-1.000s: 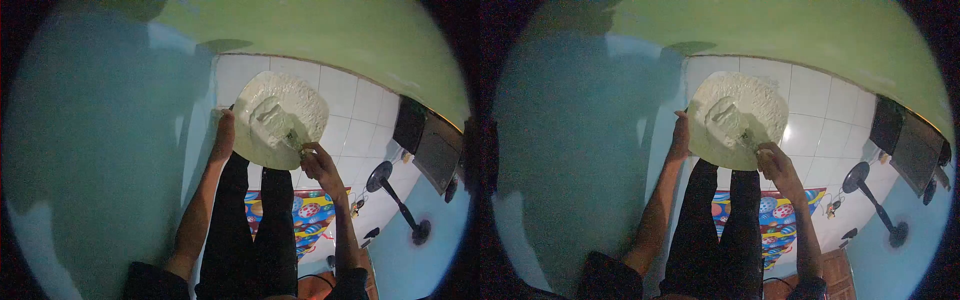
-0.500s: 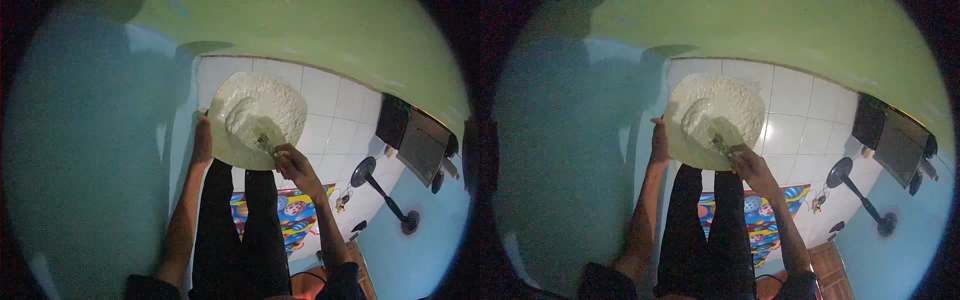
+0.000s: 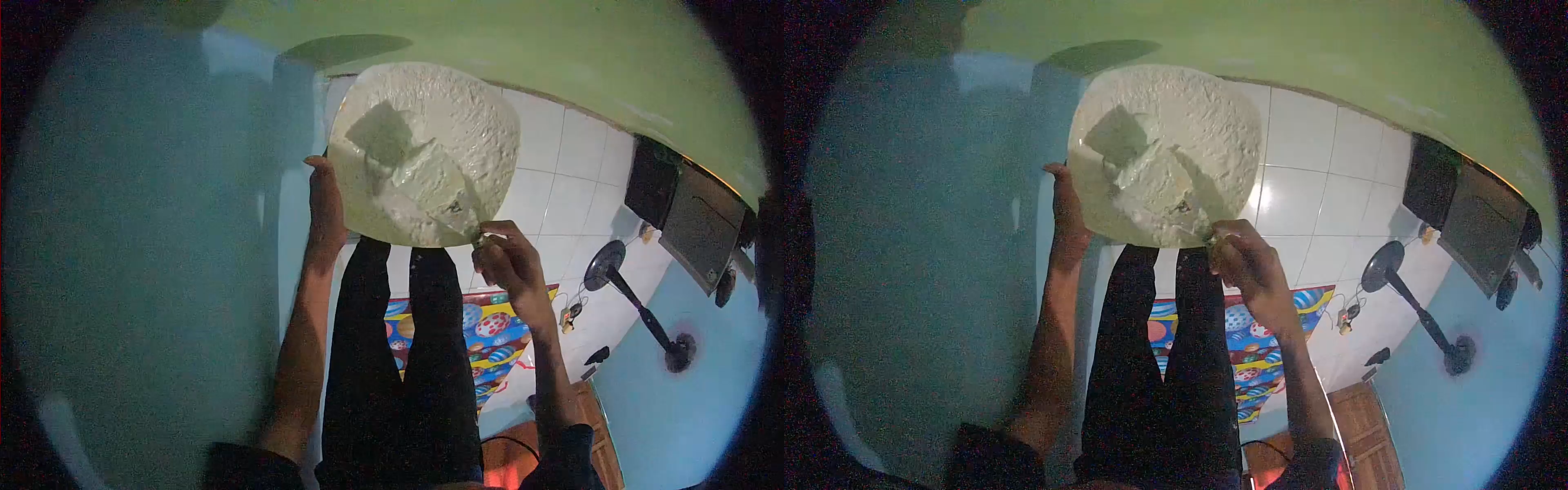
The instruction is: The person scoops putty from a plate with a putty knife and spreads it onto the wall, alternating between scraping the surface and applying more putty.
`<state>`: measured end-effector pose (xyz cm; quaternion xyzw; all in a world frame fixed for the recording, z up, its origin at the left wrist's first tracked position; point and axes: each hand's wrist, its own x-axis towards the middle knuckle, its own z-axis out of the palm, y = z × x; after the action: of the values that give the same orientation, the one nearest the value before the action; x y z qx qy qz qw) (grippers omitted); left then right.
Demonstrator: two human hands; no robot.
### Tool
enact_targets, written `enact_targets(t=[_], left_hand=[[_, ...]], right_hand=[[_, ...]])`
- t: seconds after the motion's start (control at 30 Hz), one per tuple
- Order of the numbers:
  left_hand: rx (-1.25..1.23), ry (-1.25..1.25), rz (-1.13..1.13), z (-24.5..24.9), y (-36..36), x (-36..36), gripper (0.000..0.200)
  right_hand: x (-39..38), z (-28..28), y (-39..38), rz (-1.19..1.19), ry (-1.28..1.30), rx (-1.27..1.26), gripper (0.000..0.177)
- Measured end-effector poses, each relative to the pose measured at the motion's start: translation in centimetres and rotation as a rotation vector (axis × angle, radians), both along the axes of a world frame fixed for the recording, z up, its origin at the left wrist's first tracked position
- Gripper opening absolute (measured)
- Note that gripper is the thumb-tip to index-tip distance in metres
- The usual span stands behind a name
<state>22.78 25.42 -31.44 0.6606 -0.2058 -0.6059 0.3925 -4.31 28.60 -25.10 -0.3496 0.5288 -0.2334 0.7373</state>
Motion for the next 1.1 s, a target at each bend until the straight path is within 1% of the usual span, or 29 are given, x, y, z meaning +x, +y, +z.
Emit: enact_targets(t=[0.03, 0.1, 0.13, 0.17, 0.3, 0.4, 0.43, 0.5, 0.57, 0.6, 0.63, 0.67, 0.7, 0.77, 0.8, 0.83, 0.9, 0.93, 0.97, 1.0, 1.03, 1.1], left_hand=[[0.001, 0.027, 0.019, -1.1, 0.1, 0.2, 0.097], [0.005, 0.050, 0.041, -1.3, 0.5, 0.2, 0.097], [-0.042, 0.058, 0.063, -0.4, 0.3, 0.0, 0.097], [-0.087, 0.072, 0.085, -0.6, 0.5, -0.1, 0.097], [-0.051, 0.083, 0.048, -1.3, 0.7, 0.5, 0.096], [-0.094, 0.093, 0.075, -0.7, 0.7, 0.4, 0.097], [-0.068, 0.085, 0.096, -0.7, 0.7, 0.4, 0.097], [-0.052, 0.085, 0.111, -0.9, 0.6, 0.0, 0.097], [0.047, 0.070, 0.169, -0.8, 0.6, 0.1, 0.098], [0.044, 0.065, 0.166, -1.0, 0.9, 0.2, 0.098], [-0.027, 0.080, 0.171, -1.5, 1.1, 0.4, 0.097], [-0.097, 0.096, 0.175, -1.9, 1.6, 0.4, 0.097], [-0.098, 0.094, 0.173, -1.0, 1.6, 0.1, 0.097], [-0.084, -0.064, 0.177, 0.2, 2.1, -0.3, 0.098], [-0.086, -0.061, 0.174, 0.0, 2.2, -0.3, 0.098], [-0.044, -0.032, 0.203, -0.2, 2.1, 0.1, 0.099], [0.001, -0.001, 0.231, -1.1, 2.1, 0.3, 0.099], [-0.033, 0.052, 0.230, -1.7, 2.2, 0.4, 0.099], [-0.066, 0.104, 0.227, -1.8, 2.1, 0.4, 0.098], [-0.065, 0.102, 0.227, -2.1, 2.2, 0.5, 0.098], [-0.065, 0.121, 0.195, -2.5, 2.3, 0.7, 0.096], [-0.061, 0.139, 0.161, -3.6, 2.6, 0.9, 0.095]], right_hand=[[0.1, -0.5, 0.2, -0.002, 0.002, -0.001, 0.027], [0.0, -0.2, 0.5, -0.015, 0.037, 0.028, 0.028], [0.0, 0.3, 0.3, -0.014, 0.033, 0.028, 0.028], [0.0, -0.1, 0.4, -0.013, 0.059, 0.031, 0.028], [0.1, -1.4, 0.2, 0.005, 0.125, 0.058, 0.032], [0.4, -1.5, 0.5, -0.068, 0.080, 0.024, 0.035], [0.4, -1.5, 0.7, -0.071, 0.084, 0.013, 0.035], [0.2, -1.3, 1.1, -0.175, 0.030, -0.048, 0.037], [0.3, -0.2, 0.5, -0.181, 0.056, -0.088, 0.037], [0.2, 0.3, 0.2, -0.217, 0.097, -0.169, 0.038], [0.2, 0.6, -0.1, -0.251, 0.140, -0.250, 0.039], [0.1, 0.9, -0.4, -0.286, 0.165, -0.304, 0.032], [0.4, 0.7, -1.0, -0.288, 0.164, -0.305, 0.032], [1.9, -0.7, -2.0, -0.348, 0.391, -0.689, 0.025], [2.4, -0.3, -2.9, -0.353, 0.387, -0.711, 0.027], [2.5, -0.9, -3.8, -0.334, 0.507, -0.830, 0.036], [2.5, -3.9, -5.5, -0.390, 0.641, -1.138, 0.036], [2.6, -4.4, -6.5, -0.390, 0.640, -1.139, 0.036], [2.8, -4.2, -7.7, -0.421, 0.778, -1.214, 0.040], [2.9, -4.5, -8.8, -0.451, 0.917, -1.286, 0.044], [3.0, -5.6, -10.1, -0.452, 0.914, -1.285, 0.044], [2.9, -7.9, -12.3, -0.574, 0.901, -1.419, 0.049]])
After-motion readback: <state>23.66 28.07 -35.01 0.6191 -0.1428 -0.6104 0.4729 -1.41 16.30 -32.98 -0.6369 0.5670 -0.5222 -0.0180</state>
